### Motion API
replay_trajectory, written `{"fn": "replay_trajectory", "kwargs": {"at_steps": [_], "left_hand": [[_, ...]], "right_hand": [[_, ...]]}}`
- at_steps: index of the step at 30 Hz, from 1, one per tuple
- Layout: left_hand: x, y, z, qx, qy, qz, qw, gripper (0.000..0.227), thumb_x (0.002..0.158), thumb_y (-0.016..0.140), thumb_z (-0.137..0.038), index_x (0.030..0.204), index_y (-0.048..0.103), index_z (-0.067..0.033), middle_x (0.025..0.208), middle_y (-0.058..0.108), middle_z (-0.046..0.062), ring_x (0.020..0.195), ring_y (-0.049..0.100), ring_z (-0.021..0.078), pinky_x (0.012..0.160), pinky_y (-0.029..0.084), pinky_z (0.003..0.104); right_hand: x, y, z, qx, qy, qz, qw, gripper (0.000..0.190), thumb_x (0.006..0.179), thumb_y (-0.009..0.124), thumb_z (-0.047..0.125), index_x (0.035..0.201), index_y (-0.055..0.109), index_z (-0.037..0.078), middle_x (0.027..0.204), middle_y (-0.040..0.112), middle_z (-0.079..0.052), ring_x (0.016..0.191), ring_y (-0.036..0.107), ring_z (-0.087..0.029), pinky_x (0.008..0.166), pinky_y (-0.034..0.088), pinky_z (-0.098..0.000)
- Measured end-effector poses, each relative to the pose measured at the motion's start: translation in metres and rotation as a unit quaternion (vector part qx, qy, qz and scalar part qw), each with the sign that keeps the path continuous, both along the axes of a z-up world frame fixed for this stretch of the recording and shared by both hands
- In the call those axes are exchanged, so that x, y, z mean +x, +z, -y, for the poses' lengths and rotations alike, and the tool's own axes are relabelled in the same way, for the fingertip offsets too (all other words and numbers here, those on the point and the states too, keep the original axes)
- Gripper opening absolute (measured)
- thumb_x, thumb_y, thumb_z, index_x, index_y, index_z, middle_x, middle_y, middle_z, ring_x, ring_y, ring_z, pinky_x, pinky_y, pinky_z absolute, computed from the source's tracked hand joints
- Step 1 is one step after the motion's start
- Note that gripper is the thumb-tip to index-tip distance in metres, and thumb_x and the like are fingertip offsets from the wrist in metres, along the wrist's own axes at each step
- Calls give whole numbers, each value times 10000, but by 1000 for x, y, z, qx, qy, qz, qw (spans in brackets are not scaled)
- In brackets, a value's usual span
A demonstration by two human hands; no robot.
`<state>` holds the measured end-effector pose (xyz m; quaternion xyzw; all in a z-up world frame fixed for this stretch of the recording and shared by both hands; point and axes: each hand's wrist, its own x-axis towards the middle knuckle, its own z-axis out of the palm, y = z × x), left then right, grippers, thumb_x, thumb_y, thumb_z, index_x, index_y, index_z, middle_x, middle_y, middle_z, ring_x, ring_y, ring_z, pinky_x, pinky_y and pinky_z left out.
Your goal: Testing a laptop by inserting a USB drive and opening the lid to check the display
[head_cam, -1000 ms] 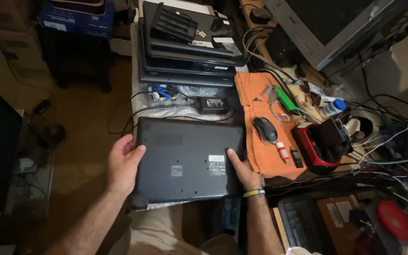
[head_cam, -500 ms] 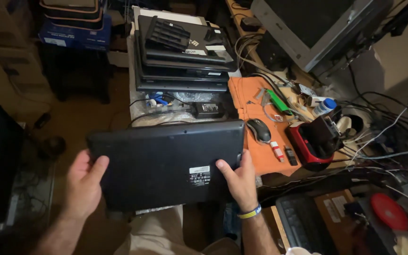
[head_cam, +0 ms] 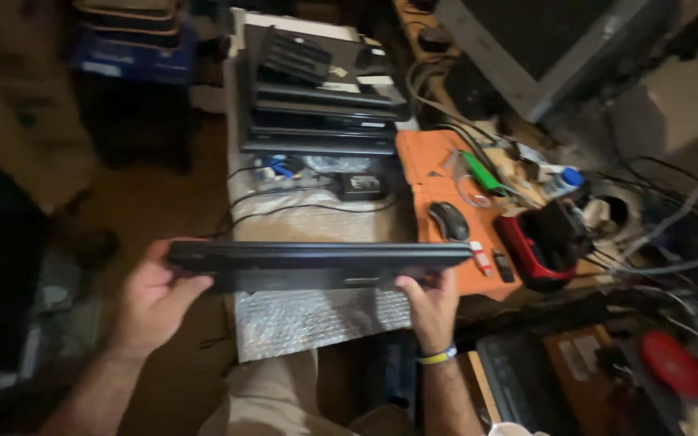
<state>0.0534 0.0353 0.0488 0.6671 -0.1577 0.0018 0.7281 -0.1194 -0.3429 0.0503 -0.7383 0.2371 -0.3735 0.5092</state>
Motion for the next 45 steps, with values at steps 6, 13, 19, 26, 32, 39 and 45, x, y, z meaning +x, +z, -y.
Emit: {"fn": "replay_trajectory", "kwargs": {"at_steps": [6,13,19,26,32,39,45], "left_hand": [[-16,53,4,19,-115,128,985,360,866,727,-19,1219,662,-49,1210,741,77,1125,705,173,1050,534,288],[-16,37,3,-16,-151,128,980,359,903,709,-69,1245,604,-34,1248,731,123,1193,696,216,1084,530,325],[-26,38,4,-60,-161,135,976,310,930,651,-65,1225,560,-35,1251,680,175,1215,666,268,1122,495,370],[-40,59,4,-32,-128,230,964,363,905,671,-234,1163,542,-14,1175,682,210,1128,695,295,1042,561,381],[-43,57,0,-24,-138,214,967,332,895,673,-188,1144,544,-11,1167,685,210,1129,722,304,1051,588,388],[-42,64,1,-1,-116,223,968,278,885,691,-137,1107,567,-23,1133,717,195,1093,744,285,1014,602,363],[-23,80,18,-16,-100,249,963,407,909,674,-54,1266,487,0,1207,648,211,1206,636,315,1128,540,419]], "right_hand": [[-5,-16,12,-13,30,65,997,532,713,905,65,1138,587,71,1010,699,-65,905,658,-144,859,556,-296],[-16,16,1,-84,53,29,995,543,759,864,130,1213,578,45,1148,672,-100,1054,653,-191,943,525,-314],[-21,63,-17,-90,146,137,976,505,910,737,377,1206,494,50,1133,605,-156,1041,634,-242,1002,515,-370],[-24,68,-26,-81,214,196,953,501,991,691,480,1177,490,60,1080,597,-181,1034,603,-284,1000,497,-421],[-21,67,-29,-65,227,223,946,434,997,704,456,1111,497,92,1013,554,-128,960,569,-248,964,496,-433],[-22,68,-25,-64,226,217,948,423,988,711,429,1101,506,77,1021,575,-140,971,579,-257,969,498,-433],[-11,93,-26,-132,142,140,971,718,958,681,480,1469,398,62,1295,562,-186,1162,597,-261,1013,535,-389]]}}
